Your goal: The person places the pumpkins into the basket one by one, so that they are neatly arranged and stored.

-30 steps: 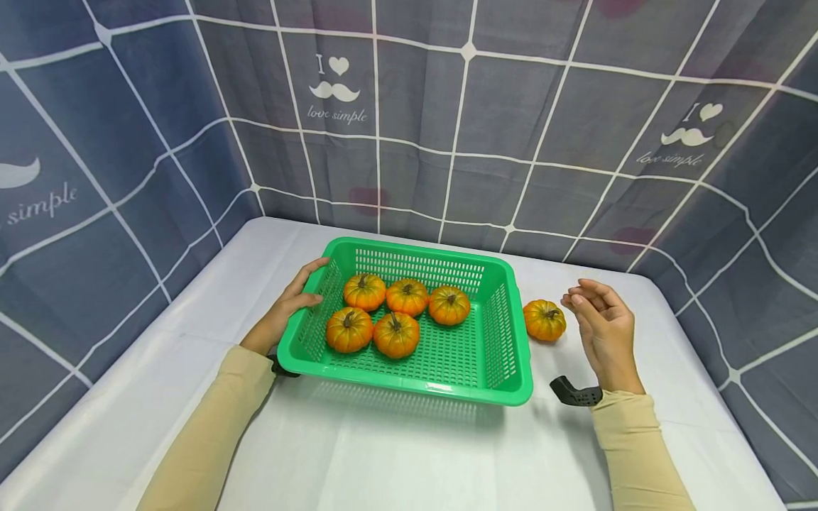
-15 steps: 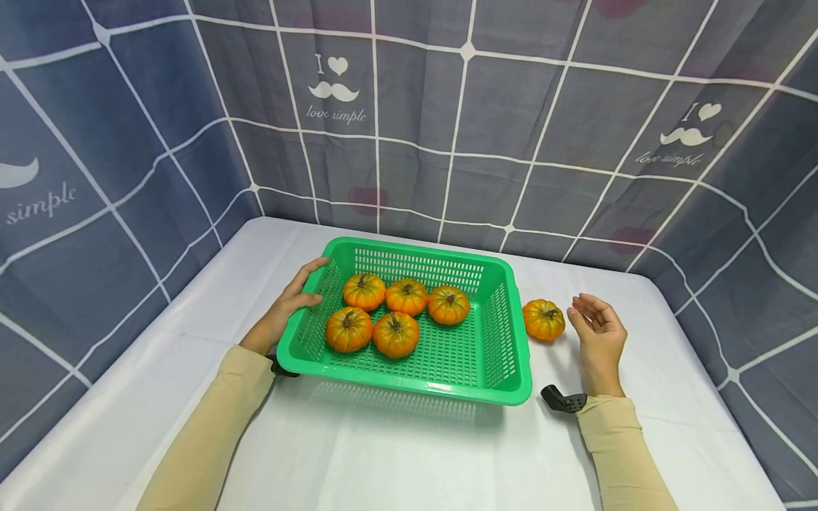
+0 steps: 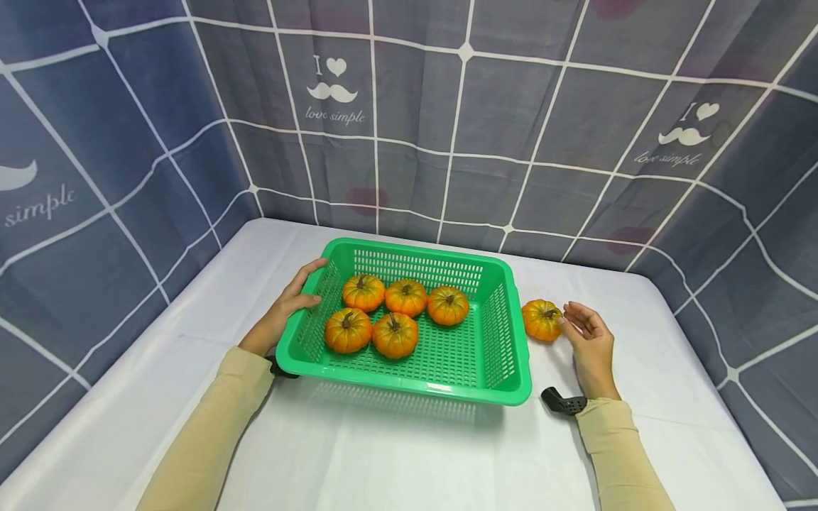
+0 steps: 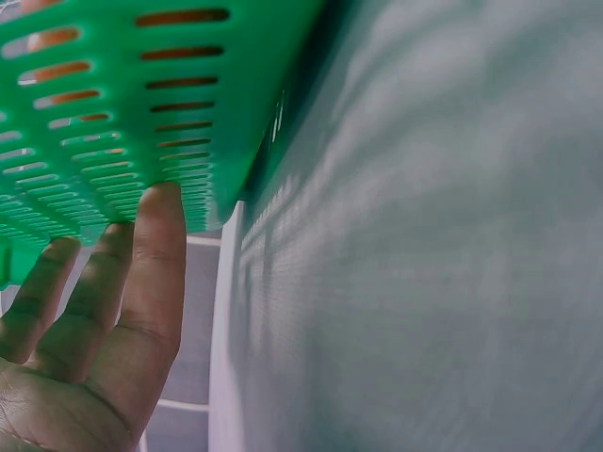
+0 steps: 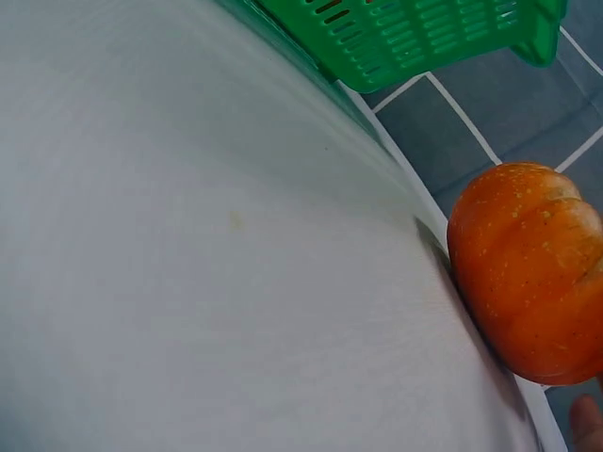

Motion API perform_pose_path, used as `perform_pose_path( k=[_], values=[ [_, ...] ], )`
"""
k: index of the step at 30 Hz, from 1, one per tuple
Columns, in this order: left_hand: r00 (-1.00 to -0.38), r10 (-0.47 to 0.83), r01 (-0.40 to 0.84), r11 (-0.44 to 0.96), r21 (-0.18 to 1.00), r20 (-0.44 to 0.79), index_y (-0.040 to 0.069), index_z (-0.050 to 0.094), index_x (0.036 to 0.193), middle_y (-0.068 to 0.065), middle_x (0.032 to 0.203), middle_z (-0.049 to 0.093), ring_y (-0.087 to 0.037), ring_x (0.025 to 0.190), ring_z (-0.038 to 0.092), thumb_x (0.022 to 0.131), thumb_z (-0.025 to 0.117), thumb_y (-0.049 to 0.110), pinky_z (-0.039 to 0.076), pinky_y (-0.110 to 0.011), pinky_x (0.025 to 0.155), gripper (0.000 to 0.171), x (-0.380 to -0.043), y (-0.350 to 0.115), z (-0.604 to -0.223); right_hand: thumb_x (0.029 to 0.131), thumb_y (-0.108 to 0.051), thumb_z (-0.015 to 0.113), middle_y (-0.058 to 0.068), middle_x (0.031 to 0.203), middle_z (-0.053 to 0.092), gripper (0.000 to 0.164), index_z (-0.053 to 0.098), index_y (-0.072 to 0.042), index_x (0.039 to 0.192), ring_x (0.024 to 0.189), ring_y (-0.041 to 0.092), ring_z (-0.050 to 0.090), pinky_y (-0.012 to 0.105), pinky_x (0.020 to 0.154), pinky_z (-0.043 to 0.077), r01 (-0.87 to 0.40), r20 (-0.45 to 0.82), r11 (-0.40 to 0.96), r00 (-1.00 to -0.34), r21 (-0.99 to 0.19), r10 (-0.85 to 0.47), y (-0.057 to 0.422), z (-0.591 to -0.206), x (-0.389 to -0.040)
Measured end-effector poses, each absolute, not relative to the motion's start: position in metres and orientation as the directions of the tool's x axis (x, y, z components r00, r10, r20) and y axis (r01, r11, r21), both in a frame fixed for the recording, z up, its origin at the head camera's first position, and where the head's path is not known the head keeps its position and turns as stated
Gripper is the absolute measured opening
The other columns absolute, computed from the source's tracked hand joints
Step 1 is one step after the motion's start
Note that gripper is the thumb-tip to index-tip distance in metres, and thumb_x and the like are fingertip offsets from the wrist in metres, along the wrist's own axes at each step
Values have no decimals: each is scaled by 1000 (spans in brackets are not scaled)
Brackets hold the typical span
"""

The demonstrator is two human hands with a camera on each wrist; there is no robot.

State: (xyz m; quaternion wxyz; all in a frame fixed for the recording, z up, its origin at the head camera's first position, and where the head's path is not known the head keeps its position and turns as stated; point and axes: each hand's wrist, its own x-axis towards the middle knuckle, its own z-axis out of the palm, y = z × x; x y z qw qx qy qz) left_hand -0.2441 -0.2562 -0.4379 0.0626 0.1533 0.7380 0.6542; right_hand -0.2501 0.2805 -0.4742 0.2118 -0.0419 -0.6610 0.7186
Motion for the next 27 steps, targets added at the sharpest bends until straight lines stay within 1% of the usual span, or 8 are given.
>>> perform_pose_path(
  k=[4, 6, 9, 13, 16, 20, 23, 27],
  values=[
    [-944, 312, 146, 97, 984, 110, 21, 17, 174, -11, 180, 12, -39, 149, 35, 103, 43, 13, 47, -28, 106, 76, -243, -256, -438, 99, 7, 72, -1, 130, 68, 49, 57, 9, 146, 119, 9, 60, 11, 97, 50, -182, 176, 11, -935, -983, 308, 282, -477, -250],
    [-943, 316, 141, 81, 987, 109, 21, 17, 174, -13, 179, 14, -37, 145, 39, 104, 42, 12, 51, -25, 101, 76, -243, -256, -438, 100, 4, 73, -2, 136, 65, 54, 54, 8, 151, 122, 8, 57, 11, 99, 48, -153, 162, 54, -946, -987, 280, 283, -478, -250],
    [-942, 318, 139, 78, 987, 107, 21, 17, 174, -14, 179, 15, -35, 143, 42, 104, 42, 12, 52, -26, 100, 75, -243, -256, -437, 100, 2, 73, 0, 142, 59, 61, 49, 6, 156, 125, 6, 54, 11, 102, 46, -126, 146, 97, -959, -987, 245, 284, -478, -249],
    [-944, 313, 138, 86, 987, 105, 23, 17, 174, -13, 178, 15, -33, 141, 44, 104, 43, 12, 53, -26, 100, 75, -243, -256, -437, 101, 0, 74, 10, 153, 51, 69, 42, 6, 161, 129, 6, 50, 14, 109, 42, -85, 116, 162, -974, -983, 195, 287, -478, -250],
    [-944, 315, 132, 75, 988, 102, 23, 17, 174, -14, 178, 16, -32, 140, 46, 104, 42, 12, 54, -28, 99, 75, -242, -256, -437, 102, -2, 73, 20, 164, 41, 75, 35, 4, 165, 140, 14, 46, 18, 117, 37, -57, 88, 213, -986, -975, 139, 289, -478, -251],
    [-941, 323, 121, 57, 991, 97, 24, 17, 174, -16, 177, 17, -30, 137, 49, 104, 42, 12, 55, -29, 99, 75, -242, -256, -437, 102, -4, 74, 24, 173, 29, 84, 25, 2, 170, 157, 33, 33, 21, 122, 32, -32, 53, 263, -996, -964, 71, 291, -477, -251],
    [-941, 325, 120, 55, 991, 96, 24, 17, 174, -16, 177, 17, -29, 137, 49, 104, 42, 12, 55, -29, 98, 75, -242, -256, -437, 101, -5, 76, 23, 175, 25, 88, 23, 1, 171, 161, 39, 27, 23, 123, 30, -28, 42, 285, -998, -958, 44, 292, -476, -250],
    [-940, 328, 118, 50, 992, 95, 23, 17, 174, -17, 177, 17, -31, 139, 47, 105, 42, 12, 56, -29, 99, 75, -242, -256, -437, 100, -4, 76, 23, 175, 26, 88, 24, 2, 170, 161, 41, 26, 25, 124, 29, -31, 44, 297, -998, -954, 37, 292, -475, -249]
  ],
)
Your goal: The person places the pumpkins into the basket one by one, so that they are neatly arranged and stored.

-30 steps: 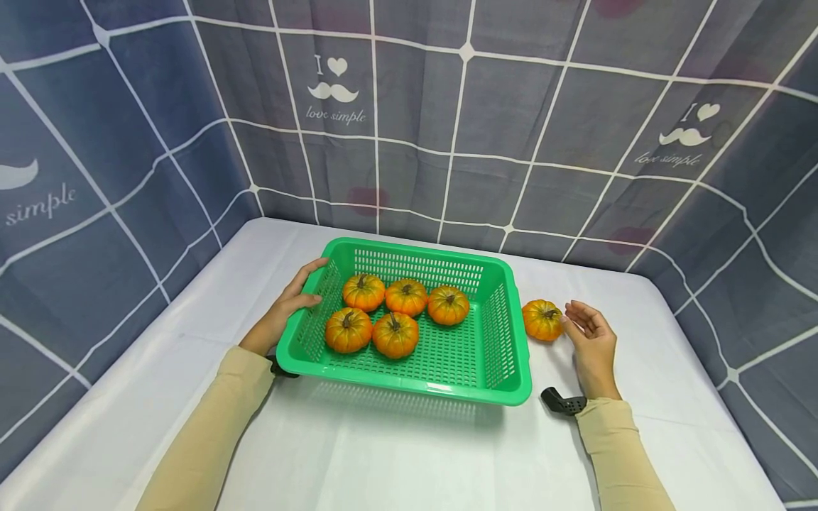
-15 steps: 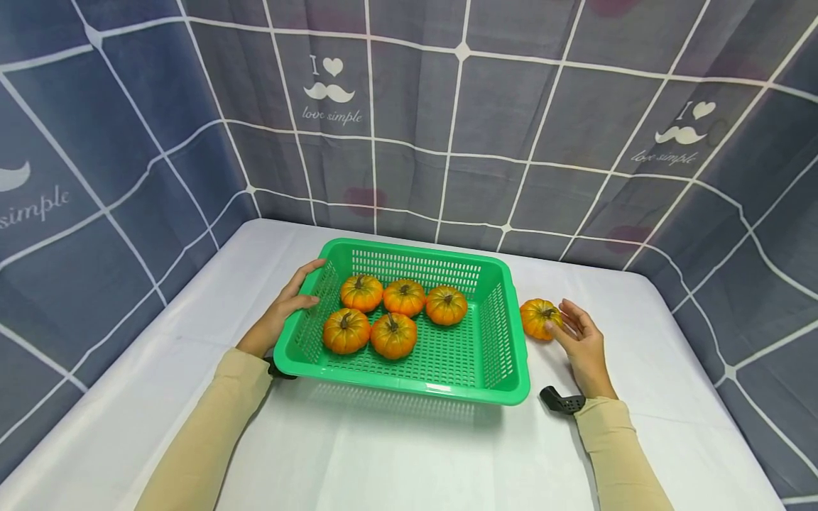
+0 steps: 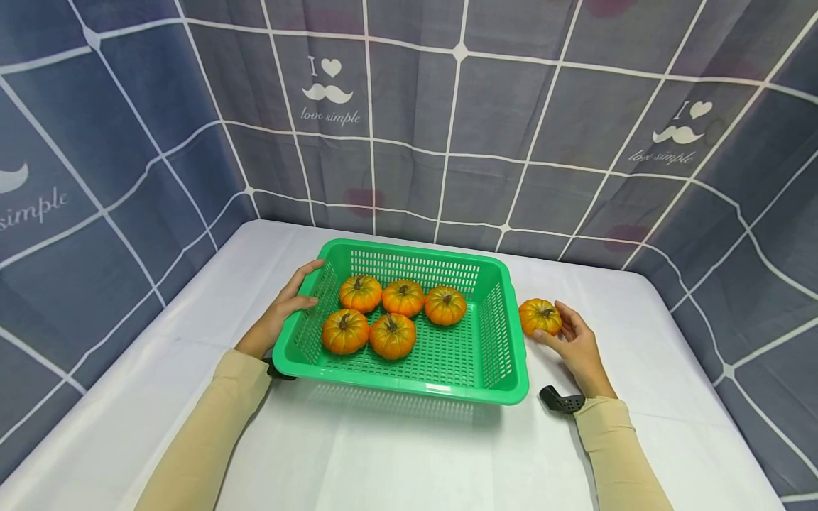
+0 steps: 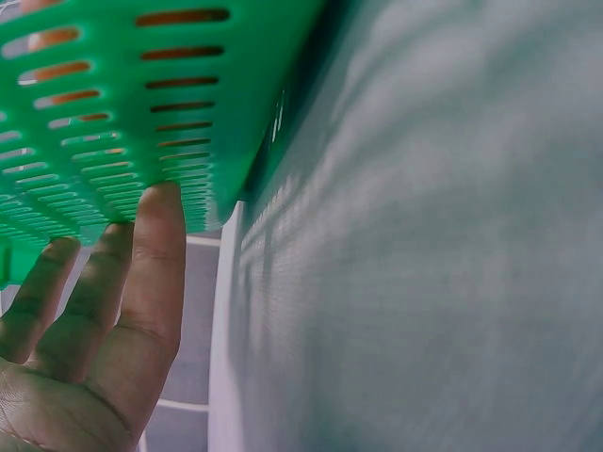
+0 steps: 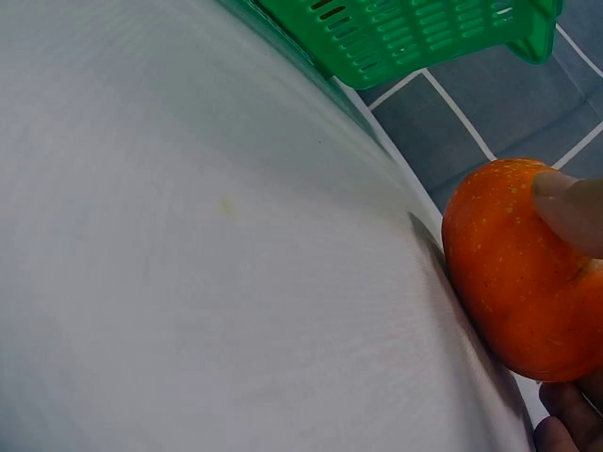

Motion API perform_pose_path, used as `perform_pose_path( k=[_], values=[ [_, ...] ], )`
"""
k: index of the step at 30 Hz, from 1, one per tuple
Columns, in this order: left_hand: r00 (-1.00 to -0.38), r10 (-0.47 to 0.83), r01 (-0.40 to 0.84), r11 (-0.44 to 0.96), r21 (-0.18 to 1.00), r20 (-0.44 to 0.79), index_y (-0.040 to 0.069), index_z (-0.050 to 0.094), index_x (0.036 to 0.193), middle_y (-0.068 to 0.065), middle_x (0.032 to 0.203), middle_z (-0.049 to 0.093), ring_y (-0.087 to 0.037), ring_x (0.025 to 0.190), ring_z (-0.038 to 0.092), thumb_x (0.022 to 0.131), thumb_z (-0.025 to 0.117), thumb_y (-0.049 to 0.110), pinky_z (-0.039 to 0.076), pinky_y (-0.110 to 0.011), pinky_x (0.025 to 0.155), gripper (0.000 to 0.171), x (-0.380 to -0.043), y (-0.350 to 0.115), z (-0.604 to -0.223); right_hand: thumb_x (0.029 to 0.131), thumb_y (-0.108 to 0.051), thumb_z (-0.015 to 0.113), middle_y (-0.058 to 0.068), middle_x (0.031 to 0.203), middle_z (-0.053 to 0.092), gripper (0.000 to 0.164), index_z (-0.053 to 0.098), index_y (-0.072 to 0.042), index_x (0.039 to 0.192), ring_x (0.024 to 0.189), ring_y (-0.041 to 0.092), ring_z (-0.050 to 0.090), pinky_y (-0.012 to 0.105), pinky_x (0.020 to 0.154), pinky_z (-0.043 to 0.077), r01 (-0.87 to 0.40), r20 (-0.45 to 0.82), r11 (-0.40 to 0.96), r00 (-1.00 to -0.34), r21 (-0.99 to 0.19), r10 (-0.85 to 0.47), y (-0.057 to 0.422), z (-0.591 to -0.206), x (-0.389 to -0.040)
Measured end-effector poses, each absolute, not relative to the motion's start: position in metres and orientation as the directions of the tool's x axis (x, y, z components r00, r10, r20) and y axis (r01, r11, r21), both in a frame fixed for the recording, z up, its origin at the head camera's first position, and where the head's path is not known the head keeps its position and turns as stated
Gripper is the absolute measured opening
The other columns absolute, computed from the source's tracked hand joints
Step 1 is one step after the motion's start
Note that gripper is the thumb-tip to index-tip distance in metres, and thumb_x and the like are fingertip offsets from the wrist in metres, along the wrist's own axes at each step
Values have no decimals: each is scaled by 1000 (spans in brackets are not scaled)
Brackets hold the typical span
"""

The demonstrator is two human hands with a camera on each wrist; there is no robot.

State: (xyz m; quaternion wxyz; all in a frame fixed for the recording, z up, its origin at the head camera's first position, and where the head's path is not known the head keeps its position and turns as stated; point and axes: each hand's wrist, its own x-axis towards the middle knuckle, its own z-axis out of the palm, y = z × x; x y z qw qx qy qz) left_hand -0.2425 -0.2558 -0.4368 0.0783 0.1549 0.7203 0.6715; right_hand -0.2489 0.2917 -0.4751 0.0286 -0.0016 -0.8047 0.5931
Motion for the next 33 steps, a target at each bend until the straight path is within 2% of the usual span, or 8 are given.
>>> perform_pose_path(
  k=[6, 13, 15, 18, 21, 23, 28, 33],
  values=[
    [-939, 330, 112, 43, 993, 92, 24, 17, 174, -16, 177, 17, -35, 142, 44, 105, 42, 12, 55, -29, 100, 75, -242, -255, -437, 101, -6, 76, 24, 173, 29, 85, 26, 2, 170, 160, 40, 29, 23, 122, 31, -22, 40, 315, -998, -949, 49, 291, -475, -248],
    [-941, 324, 123, 59, 991, 98, 25, 17, 174, -14, 178, 17, -32, 142, 45, 106, 42, 12, 54, -27, 100, 74, -242, -256, -437, 101, -3, 75, 25, 171, 32, 82, 29, 3, 168, 158, 39, 32, 22, 121, 33, -21, 48, 323, -996, -946, 77, 290, -476, -248],
    [-942, 322, 120, 61, 991, 94, 25, 17, 174, -14, 178, 16, -33, 141, 45, 106, 42, 13, 54, -28, 100, 74, -243, -256, -437, 101, -2, 75, 25, 170, 34, 81, 30, 3, 168, 157, 35, 35, 20, 120, 34, -20, 51, 313, -995, -950, 91, 289, -476, -249],
    [-942, 322, 114, 60, 992, 89, 26, 17, 174, -14, 178, 17, -34, 141, 45, 106, 42, 13, 55, -28, 99, 74, -243, -256, -436, 101, 0, 74, 23, 168, 36, 80, 31, 2, 168, 147, 22, 44, 16, 117, 37, -22, 56, 283, -992, -959, 113, 288, -477, -249],
    [-943, 321, 113, 58, 992, 89, 26, 17, 174, -15, 178, 17, -37, 142, 44, 106, 42, 13, 55, -28, 99, 74, -242, -257, -436, 101, 0, 73, 18, 164, 38, 78, 33, 1, 168, 132, 7, 48, 13, 111, 39, -34, 70, 256, -988, -966, 134, 287, -476, -249],
    [-943, 319, 115, 62, 991, 89, 26, 17, 174, -14, 178, 17, -38, 143, 43, 106, 42, 14, 54, -28, 99, 74, -242, -257, -436, 100, 0, 74, 13, 160, 41, 77, 36, 1, 167, 126, 3, 49, 12, 108, 41, -54, 93, 243, -984, -969, 153, 286, -475, -249],
    [-943, 317, 128, 72, 989, 99, 24, 17, 174, -14, 178, 16, -38, 143, 42, 105, 43, 13, 53, -27, 100, 74, -243, -257, -436, 100, 2, 74, -5, 144, 48, 71, 42, 3, 163, 122, 5, 51, 9, 98, 45, -116, 156, 184, -963, -976, 220, 283, -471, -247],
    [-942, 321, 128, 67, 990, 100, 25, 18, 174, -14, 178, 16, -32, 140, 45, 105, 43, 13, 54, -28, 99, 74, -243, -257, -437, 99, 4, 73, -9, 141, 51, 69, 44, 5, 161, 121, 7, 53, 10, 97, 46, -168, 192, 116, -952, -979, 238, 283, -464, -245]
  ],
)
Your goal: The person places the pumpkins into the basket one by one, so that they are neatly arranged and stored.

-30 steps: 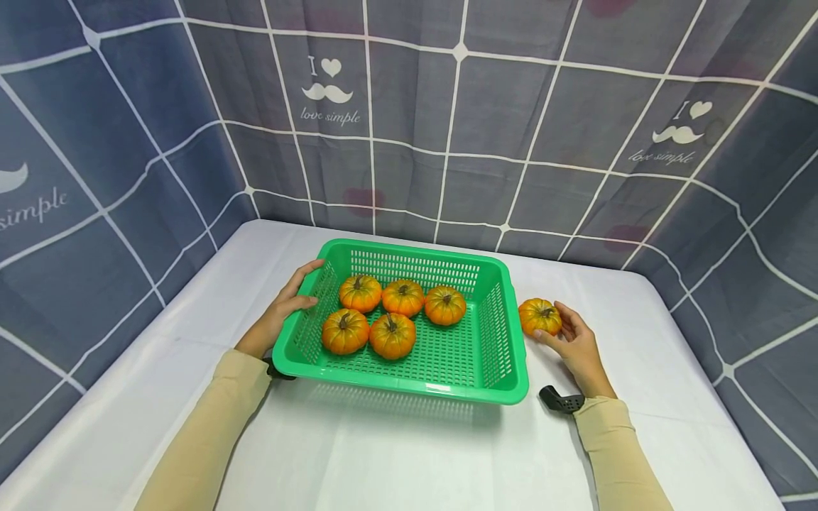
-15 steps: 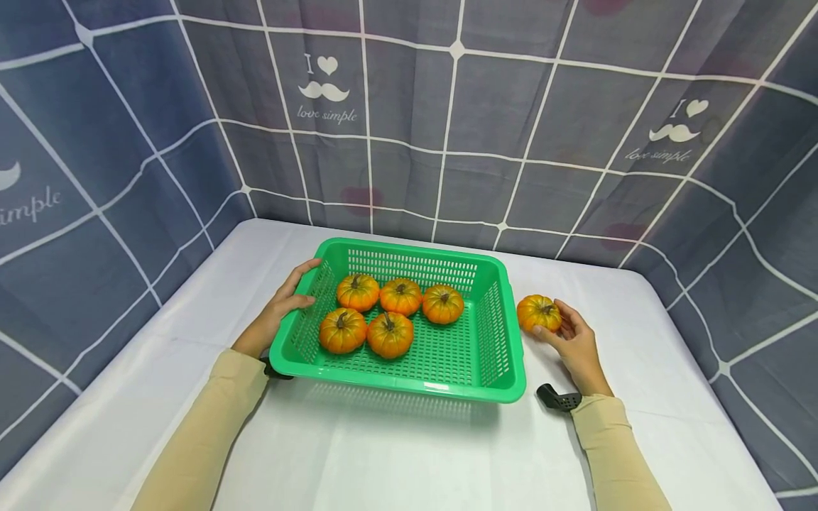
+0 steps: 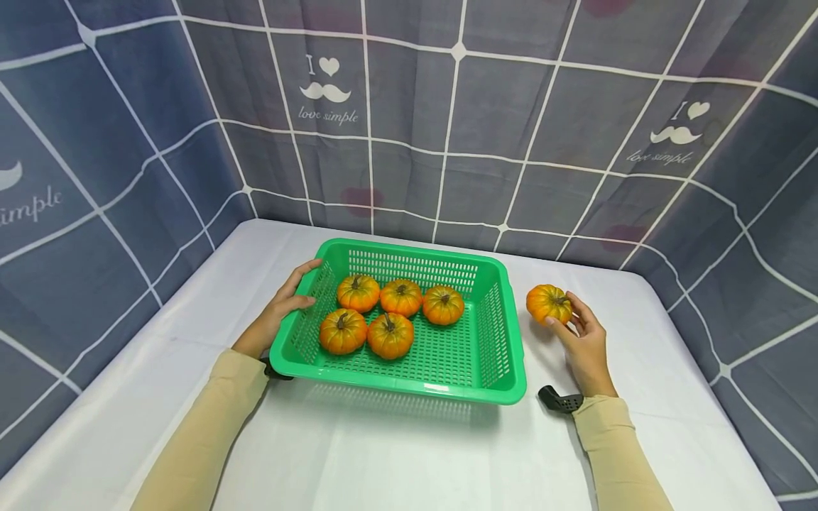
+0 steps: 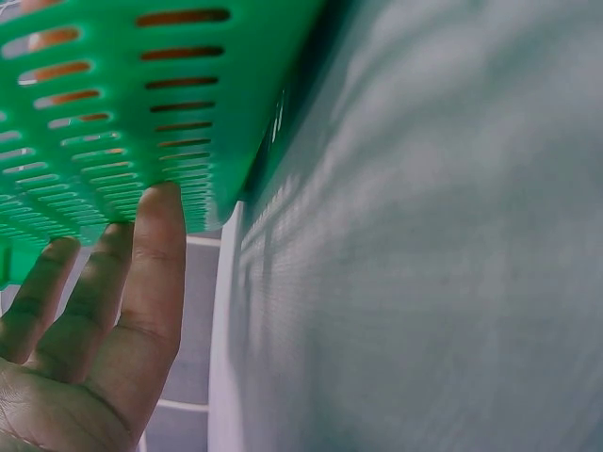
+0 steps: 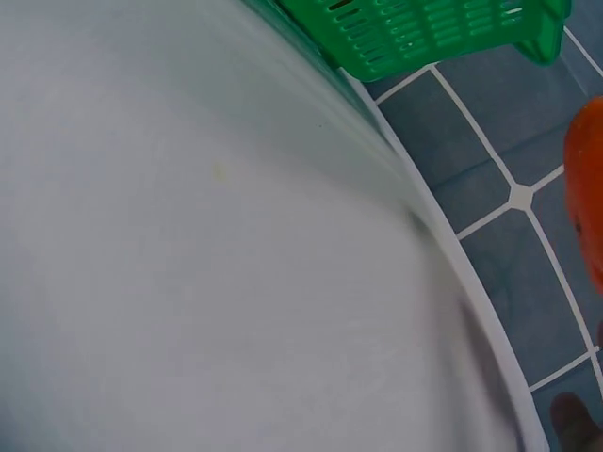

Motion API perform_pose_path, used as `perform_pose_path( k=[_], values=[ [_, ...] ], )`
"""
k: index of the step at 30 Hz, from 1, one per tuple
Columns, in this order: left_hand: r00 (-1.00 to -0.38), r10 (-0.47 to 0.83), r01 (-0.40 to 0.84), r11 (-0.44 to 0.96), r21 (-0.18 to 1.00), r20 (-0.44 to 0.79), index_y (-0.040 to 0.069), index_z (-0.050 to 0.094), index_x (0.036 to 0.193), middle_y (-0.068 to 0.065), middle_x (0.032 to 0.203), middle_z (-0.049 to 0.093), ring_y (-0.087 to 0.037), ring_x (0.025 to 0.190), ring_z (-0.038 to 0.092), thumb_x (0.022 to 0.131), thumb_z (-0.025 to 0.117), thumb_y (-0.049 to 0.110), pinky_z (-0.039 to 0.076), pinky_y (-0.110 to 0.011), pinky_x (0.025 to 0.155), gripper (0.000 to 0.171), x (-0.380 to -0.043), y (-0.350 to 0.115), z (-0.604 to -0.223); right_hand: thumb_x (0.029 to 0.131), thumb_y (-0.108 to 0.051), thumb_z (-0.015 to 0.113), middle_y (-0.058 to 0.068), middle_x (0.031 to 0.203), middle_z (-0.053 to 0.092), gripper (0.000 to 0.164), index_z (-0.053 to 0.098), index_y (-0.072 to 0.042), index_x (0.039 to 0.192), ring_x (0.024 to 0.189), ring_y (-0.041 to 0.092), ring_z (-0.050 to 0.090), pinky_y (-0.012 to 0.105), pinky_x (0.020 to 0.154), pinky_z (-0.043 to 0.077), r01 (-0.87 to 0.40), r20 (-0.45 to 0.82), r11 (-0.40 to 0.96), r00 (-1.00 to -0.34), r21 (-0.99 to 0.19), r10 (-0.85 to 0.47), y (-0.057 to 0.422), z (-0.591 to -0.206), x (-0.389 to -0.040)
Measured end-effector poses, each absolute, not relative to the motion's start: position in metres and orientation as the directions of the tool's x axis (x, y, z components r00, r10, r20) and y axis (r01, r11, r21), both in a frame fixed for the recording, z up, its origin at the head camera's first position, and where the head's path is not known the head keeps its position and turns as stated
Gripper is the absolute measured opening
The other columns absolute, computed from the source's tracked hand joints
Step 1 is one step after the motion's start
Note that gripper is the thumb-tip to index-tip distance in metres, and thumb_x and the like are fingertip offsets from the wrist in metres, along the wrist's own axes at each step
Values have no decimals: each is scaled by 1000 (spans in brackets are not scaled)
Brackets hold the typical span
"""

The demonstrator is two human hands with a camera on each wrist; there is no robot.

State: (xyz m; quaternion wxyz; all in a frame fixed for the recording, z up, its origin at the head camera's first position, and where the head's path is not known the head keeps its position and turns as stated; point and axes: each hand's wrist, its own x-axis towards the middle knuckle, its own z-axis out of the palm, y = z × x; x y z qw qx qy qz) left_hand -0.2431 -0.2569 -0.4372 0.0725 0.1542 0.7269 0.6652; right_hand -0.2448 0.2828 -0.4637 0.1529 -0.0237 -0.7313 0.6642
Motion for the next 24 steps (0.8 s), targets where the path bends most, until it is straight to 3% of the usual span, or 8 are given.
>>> perform_pose_path(
  k=[10, 24],
  values=[
    [-937, 334, 118, 29, 993, 102, 23, 18, 174, -17, 178, 15, -37, 145, 39, 105, 42, 11, 54, -27, 100, 73, -244, -255, -437, 97, 11, 71, -6, 137, 56, 68, 49, 0, 160, 120, 10, 55, 15, 98, 46, -256, 266, 76, -940, -964, 214, 280, -448, -241],
    [-939, 327, 120, 30, 992, 104, 23, 18, 174, -17, 178, 14, -31, 141, 43, 104, 42, 10, 54, -27, 100, 74, -243, -256, -437, 87, 27, 67, -3, 142, 60, 72, 52, 8, 155, 121, 16, 57, 16, 103, 46, -458, 464, 78, -879, -886, 107, 265, -428, -237]
  ],
)
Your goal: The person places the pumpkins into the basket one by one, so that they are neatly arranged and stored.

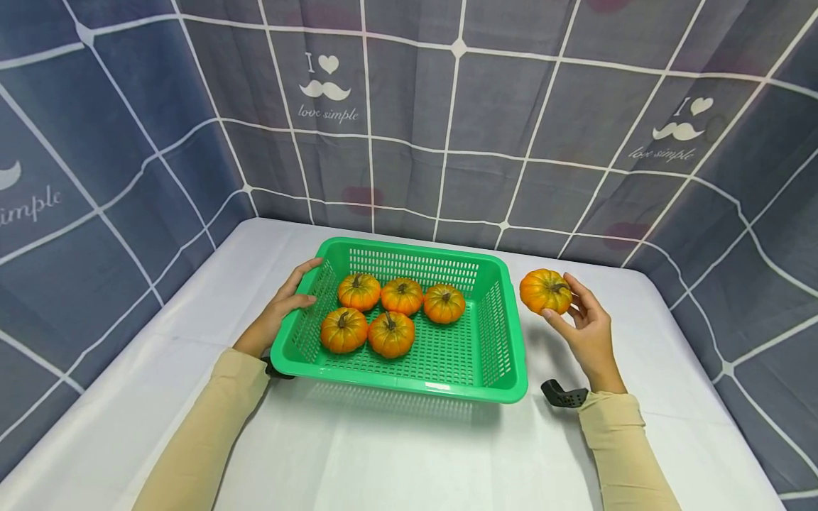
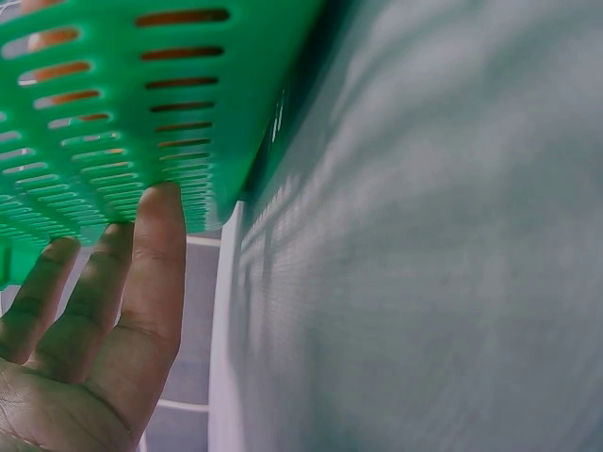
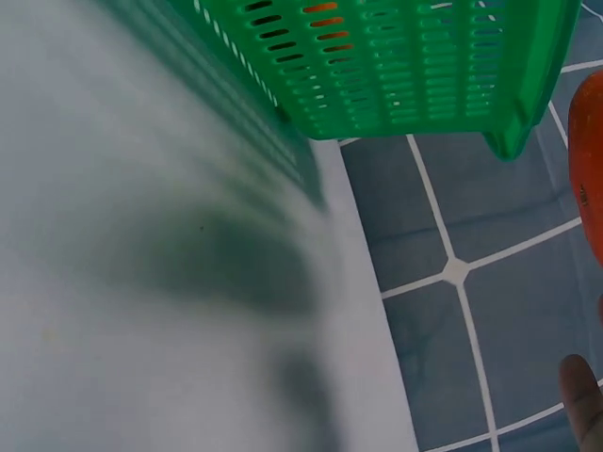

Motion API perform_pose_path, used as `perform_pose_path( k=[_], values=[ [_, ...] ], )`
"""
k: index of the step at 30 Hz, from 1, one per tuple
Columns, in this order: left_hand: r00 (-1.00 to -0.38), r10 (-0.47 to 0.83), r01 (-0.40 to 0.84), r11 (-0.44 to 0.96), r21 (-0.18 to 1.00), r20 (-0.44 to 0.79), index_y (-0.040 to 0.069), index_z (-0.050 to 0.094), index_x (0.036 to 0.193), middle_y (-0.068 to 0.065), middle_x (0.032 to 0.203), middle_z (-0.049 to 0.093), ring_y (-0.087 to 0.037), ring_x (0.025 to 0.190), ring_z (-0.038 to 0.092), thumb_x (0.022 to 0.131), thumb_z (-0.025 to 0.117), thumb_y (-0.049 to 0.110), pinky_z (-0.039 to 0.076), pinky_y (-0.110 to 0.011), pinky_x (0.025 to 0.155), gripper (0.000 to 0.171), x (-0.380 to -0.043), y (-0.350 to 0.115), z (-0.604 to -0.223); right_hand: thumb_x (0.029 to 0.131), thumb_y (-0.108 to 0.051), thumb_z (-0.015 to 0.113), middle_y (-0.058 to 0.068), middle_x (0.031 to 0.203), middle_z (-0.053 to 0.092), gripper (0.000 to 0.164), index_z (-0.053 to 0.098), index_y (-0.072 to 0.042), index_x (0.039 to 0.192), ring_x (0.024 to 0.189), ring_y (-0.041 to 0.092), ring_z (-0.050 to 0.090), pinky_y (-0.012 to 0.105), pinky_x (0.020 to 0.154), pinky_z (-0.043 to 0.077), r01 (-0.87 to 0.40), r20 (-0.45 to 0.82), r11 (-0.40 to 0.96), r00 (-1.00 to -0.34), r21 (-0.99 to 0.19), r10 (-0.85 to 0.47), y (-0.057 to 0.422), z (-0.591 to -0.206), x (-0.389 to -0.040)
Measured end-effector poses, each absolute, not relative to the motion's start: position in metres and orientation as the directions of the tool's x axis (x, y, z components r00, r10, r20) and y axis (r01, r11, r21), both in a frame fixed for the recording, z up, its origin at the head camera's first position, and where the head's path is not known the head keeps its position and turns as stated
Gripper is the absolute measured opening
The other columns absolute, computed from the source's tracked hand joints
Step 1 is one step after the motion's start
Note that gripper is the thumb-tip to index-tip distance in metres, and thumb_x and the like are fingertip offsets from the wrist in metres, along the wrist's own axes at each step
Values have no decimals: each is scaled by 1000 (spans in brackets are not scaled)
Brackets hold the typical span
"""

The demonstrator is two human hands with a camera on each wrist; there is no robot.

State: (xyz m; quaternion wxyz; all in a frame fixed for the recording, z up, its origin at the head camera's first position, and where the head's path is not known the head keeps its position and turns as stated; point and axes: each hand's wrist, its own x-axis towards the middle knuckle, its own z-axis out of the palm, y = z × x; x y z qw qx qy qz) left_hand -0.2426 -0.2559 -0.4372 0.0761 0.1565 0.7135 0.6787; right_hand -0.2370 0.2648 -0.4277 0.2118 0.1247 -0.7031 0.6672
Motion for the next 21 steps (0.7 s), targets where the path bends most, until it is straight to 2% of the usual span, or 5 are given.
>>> perform_pose_path(
  k=[7, 13, 21],
  values=[
    [-939, 327, 124, 25, 992, 109, 22, 18, 174, -18, 177, 15, -30, 139, 46, 104, 42, 10, 55, -27, 99, 74, -243, -256, -437, 85, 30, 66, 2, 145, 61, 73, 53, 8, 154, 124, 16, 56, 17, 105, 46, -503, 508, 74, -858, -861, 71, 260, -420, -234],
    [-940, 326, 116, 31, 993, 100, 23, 18, 174, -18, 177, 17, -31, 139, 48, 104, 41, 10, 55, -28, 99, 74, -243, -256, -437, 83, 33, 65, -2, 142, 64, 76, 54, 7, 154, 125, 16, 57, 19, 106, 45, -547, 548, 57, -836, -835, 9, 257, -414, -231],
    [-939, 333, 105, 26, 994, 90, 24, 17, 174, -17, 178, 15, -37, 144, 40, 105, 41, 11, 55, -28, 100, 74, -243, -256, -437, 82, 32, 67, -5, 143, 63, 77, 55, 6, 154, 128, 15, 56, 20, 108, 44, -574, 570, 103, -819, -812, -71, 251, -410, -229]
  ],
)
